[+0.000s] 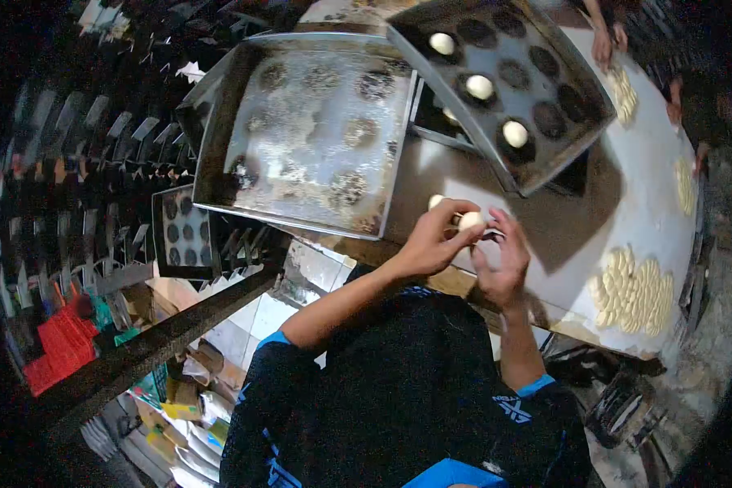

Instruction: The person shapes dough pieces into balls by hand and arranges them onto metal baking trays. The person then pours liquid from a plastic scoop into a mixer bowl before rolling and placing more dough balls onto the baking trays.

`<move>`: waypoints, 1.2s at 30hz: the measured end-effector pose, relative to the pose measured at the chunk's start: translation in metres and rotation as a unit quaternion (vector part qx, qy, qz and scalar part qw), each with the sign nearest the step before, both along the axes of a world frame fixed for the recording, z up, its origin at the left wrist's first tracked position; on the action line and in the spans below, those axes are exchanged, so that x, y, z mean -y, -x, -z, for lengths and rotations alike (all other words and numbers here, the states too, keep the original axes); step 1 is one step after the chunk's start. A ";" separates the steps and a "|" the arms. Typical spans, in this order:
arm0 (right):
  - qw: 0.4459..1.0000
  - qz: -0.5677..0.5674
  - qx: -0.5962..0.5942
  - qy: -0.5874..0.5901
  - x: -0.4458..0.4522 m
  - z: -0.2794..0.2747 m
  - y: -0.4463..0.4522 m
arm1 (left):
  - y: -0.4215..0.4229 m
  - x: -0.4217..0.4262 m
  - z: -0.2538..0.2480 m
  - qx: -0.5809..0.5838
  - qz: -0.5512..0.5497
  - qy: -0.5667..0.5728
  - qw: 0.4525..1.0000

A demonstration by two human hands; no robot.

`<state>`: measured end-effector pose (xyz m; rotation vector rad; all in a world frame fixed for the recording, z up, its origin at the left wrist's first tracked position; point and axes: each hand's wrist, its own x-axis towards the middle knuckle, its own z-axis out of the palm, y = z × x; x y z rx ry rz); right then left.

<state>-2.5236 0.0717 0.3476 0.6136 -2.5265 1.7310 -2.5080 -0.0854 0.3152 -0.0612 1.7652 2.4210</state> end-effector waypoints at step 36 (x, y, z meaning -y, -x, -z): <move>0.948 -0.009 0.246 0.202 0.075 -0.044 0.184 | -0.074 0.296 0.029 -0.056 -0.409 0.512 0.753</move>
